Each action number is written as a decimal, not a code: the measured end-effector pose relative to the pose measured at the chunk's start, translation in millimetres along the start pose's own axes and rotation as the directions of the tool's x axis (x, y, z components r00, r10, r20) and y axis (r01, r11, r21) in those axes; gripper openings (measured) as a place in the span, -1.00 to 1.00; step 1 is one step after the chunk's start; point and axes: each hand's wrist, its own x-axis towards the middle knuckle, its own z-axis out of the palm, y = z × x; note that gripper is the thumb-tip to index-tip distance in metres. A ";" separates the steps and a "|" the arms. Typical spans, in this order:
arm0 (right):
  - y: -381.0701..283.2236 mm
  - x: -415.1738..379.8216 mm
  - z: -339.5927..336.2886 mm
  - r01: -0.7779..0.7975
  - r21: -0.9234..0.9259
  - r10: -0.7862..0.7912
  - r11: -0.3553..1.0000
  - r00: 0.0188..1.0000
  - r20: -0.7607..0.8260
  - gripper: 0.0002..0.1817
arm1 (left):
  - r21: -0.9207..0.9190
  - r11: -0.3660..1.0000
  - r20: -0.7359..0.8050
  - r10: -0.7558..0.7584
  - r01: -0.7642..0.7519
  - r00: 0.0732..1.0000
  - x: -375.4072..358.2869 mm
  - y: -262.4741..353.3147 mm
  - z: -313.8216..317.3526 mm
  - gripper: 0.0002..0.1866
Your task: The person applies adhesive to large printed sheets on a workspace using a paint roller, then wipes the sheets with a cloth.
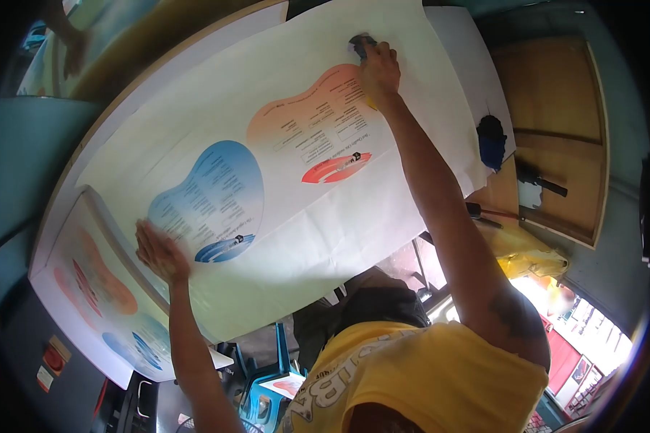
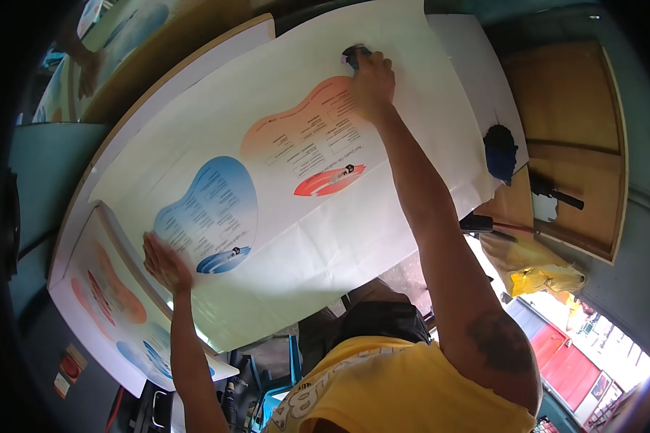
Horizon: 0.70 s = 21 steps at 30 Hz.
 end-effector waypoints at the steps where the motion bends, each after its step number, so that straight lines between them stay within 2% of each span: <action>1: 0.1 -1.0 -0.3 -0.022 -0.033 0.022 0.999 1.000 -0.010 -0.46 | 0.013 1.000 0.005 -0.003 0.003 1.000 -0.8 2.2 -1.4 -0.27; 4: 4.9 -23.8 -13.2 -0.148 -0.100 0.155 0.984 0.985 0.072 -0.41 | 0.009 1.000 0.016 -0.028 0.028 0.999 1.3 6.4 -4.3 -0.27; 11: 75.2 -140.4 -41.5 -0.093 -0.208 0.110 0.974 0.991 0.072 -0.47 | 0.021 1.000 -0.004 -0.001 0.001 1.000 0.7 7.5 -4.7 -0.29; 14: 84.4 -176.1 -62.0 -0.177 -0.207 0.205 0.962 0.971 0.121 -0.49 | -0.011 1.000 -0.032 0.001 -0.002 0.999 -0.1 4.8 -1.6 -0.30; 15: 85.5 -184.5 -70.6 -0.161 -0.224 0.198 0.961 0.969 0.150 -0.50 | -0.012 1.000 -0.029 -0.003 0.002 1.000 -2.1 2.6 2.2 -0.30; 16: 76.1 -187.8 -83.1 -0.214 -0.244 0.261 0.946 0.948 0.180 -0.57 | -0.008 1.000 -0.025 -0.006 0.006 1.000 -4.0 -0.1 6.8 -0.30; 18: 64.7 -199.3 -106.3 -0.401 -0.013 0.377 0.916 0.849 0.369 -0.65 | 0.032 0.999 -0.035 -0.003 0.004 0.999 -3.3 -6.0 10.6 -0.31; 19: 46.8 -210.8 -116.0 -0.637 0.421 0.394 0.646 0.751 0.530 -0.65 | 0.064 0.998 -0.042 0.007 -0.005 0.999 -3.4 -4.6 9.8 -0.32; 20: 25.8 -227.5 -126.1 -0.742 0.655 0.307 0.144 0.662 0.683 -0.63 | 0.097 0.995 -0.043 0.020 -0.016 0.999 -4.7 -3.4 7.0 -0.33; 21: 4.3 -236.0 -145.5 -0.839 0.533 0.122 -0.108 0.521 0.845 -0.61 | 0.097 0.995 -0.040 0.022 -0.018 0.999 -5.8 -4.1 7.3 -0.34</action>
